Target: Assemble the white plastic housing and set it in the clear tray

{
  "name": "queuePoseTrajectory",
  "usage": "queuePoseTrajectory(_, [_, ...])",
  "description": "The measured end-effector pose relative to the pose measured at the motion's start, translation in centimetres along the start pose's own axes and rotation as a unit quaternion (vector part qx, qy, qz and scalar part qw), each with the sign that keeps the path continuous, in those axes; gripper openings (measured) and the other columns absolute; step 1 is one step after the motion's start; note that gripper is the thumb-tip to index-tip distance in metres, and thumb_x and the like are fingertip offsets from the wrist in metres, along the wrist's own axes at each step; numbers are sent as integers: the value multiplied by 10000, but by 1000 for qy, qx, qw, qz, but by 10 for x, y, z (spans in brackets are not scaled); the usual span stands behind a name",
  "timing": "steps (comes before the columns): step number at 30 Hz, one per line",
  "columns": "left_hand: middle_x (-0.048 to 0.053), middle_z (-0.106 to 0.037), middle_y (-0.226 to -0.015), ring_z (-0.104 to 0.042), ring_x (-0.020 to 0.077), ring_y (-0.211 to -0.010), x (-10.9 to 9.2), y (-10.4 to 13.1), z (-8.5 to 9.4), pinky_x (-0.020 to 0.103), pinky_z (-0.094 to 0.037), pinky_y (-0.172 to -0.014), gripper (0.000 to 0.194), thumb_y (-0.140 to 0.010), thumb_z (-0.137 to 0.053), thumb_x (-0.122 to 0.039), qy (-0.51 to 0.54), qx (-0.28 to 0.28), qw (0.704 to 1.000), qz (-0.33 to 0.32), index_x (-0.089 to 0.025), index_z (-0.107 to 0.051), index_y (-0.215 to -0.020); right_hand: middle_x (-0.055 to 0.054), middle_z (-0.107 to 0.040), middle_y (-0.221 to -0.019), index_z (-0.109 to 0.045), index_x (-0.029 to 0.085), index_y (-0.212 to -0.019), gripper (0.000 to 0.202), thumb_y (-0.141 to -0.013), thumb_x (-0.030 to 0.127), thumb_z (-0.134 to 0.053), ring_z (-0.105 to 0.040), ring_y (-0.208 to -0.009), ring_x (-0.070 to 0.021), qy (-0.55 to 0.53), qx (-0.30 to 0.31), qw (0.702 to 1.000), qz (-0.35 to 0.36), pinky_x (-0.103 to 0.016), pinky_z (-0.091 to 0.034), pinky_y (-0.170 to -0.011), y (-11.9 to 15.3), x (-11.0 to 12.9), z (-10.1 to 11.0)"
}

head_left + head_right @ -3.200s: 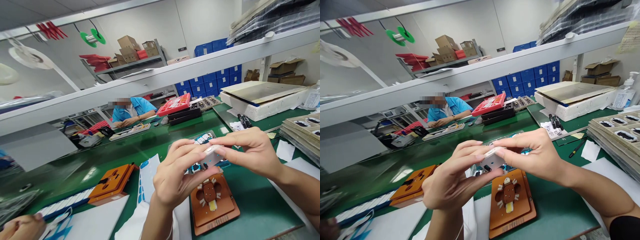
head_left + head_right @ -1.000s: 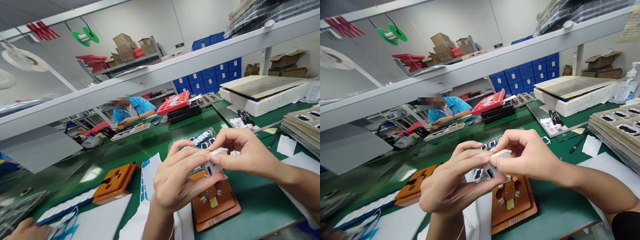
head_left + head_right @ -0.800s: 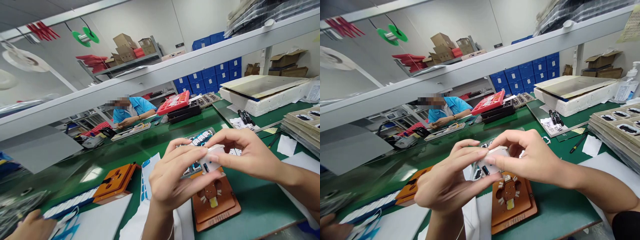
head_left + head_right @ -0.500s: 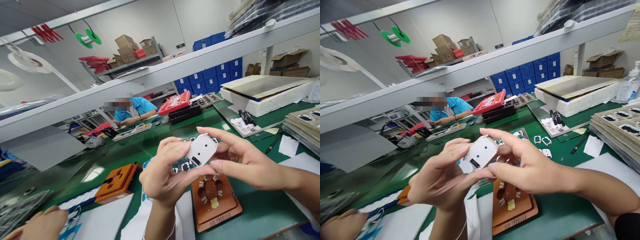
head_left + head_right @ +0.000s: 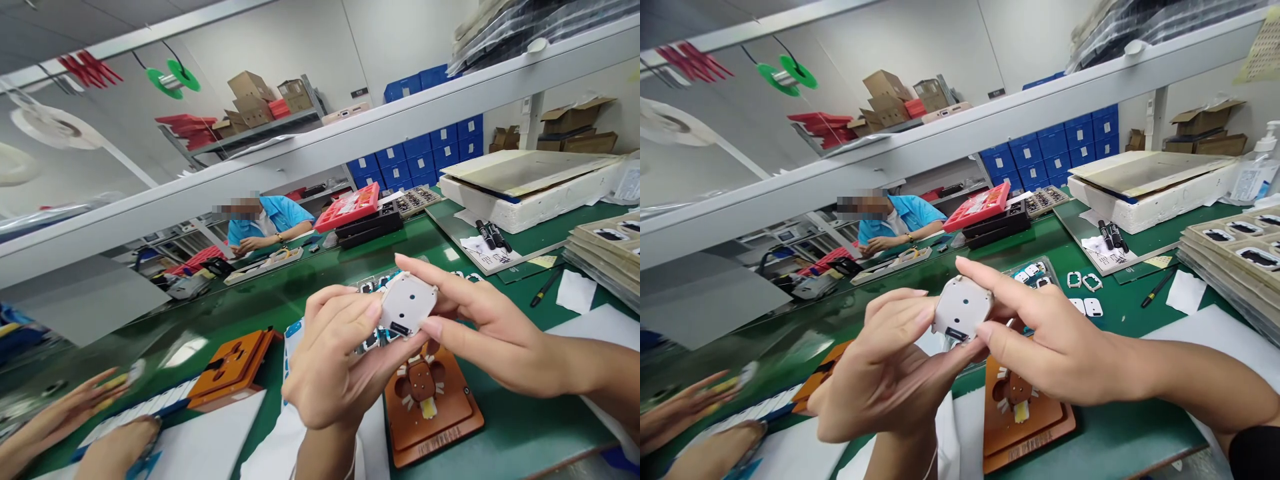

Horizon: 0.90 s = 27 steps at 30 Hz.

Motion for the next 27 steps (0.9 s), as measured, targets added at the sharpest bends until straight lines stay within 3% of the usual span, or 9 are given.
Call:
queuePoseTrajectory(12, [35, -738, -863, -694, 154, -764, -5, -3, 4, 344, -565, -817, 435, -648, -936, -276, -35, 33, 999, -13, -110, -636, -915, 38, -448, -630, -375, 186, -1553, 530, -1027, 242, -419, -443, -570, -114, 94, 5, 995, 17, -205, -405, -491, 1, 8, 6])
queuePoseTrajectory(21, [37, -736, -767, -693, 155, -683, -11, -13, 4, 337, -570, -742, 402, -684, -914, -293, -78, 54, 995, -26, -124, -601, -873, 21, -580, -624, -573, 159, -1422, 442, -1005, 230, -447, -475, -531, -111, 144, -51, 987, 46, -212, -444, -518, -1, 10, 9])
queuePoseTrajectory(27, [58, -745, -759, -692, 145, -683, -12, -17, 1, 311, -556, -707, 405, -677, -919, -211, -56, 60, 995, -56, -93, -595, -889, 7, -732, -753, -756, 193, -1171, 292, -948, 233, -572, -590, -553, -103, 110, -115, 986, 45, -198, -478, -508, -5, 10, 12])
Point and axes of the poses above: each hand's wrist, its own y-axis away from the middle knuckle, its own z-axis out of the back of the hand, x = y × z, the point moved 2 cm from there along -y, towards the middle knuckle
